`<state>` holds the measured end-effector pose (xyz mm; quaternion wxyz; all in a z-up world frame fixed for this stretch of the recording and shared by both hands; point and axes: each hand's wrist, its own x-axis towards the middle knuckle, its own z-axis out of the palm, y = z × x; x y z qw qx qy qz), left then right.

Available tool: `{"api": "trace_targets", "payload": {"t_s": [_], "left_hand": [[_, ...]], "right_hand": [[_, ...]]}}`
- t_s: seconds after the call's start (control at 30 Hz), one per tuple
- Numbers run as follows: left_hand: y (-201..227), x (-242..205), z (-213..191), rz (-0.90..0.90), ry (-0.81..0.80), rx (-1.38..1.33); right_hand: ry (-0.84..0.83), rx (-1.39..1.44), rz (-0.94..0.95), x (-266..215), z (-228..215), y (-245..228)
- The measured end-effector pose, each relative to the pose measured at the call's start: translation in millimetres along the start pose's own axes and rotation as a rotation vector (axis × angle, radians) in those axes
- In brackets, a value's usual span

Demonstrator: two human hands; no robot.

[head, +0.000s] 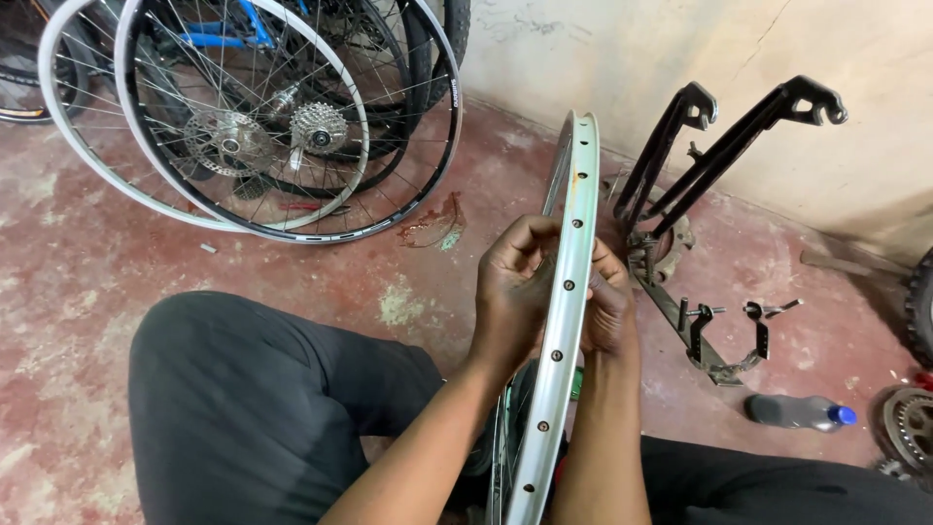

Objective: The person sits on the floor and laces a bicycle wheel by inserting spokes into the hub and rim. They thread the spoke ends through the rim holes and secure them with nipples, rotating the wheel to continue the process.

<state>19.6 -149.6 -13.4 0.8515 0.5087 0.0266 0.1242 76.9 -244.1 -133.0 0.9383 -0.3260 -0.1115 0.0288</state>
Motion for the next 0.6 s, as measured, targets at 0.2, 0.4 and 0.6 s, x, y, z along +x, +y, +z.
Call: {"api": "trace_targets", "payload": {"t_s": [0.2, 0.4, 0.6], "left_hand": [[-14, 7, -7, 0.074, -0.063, 0.059], [-29, 12, -8, 0.068, -0.178, -0.103], [-34, 12, -12, 0.074, -0.241, -0.08]], "right_hand": [[-0.017, -0.042, 0.05, 0, -8, -4], [0.051, -0.089, 0.047, -3, 20, -17], [0.082, -0.069, 0.045, -2, -14, -5]]}}
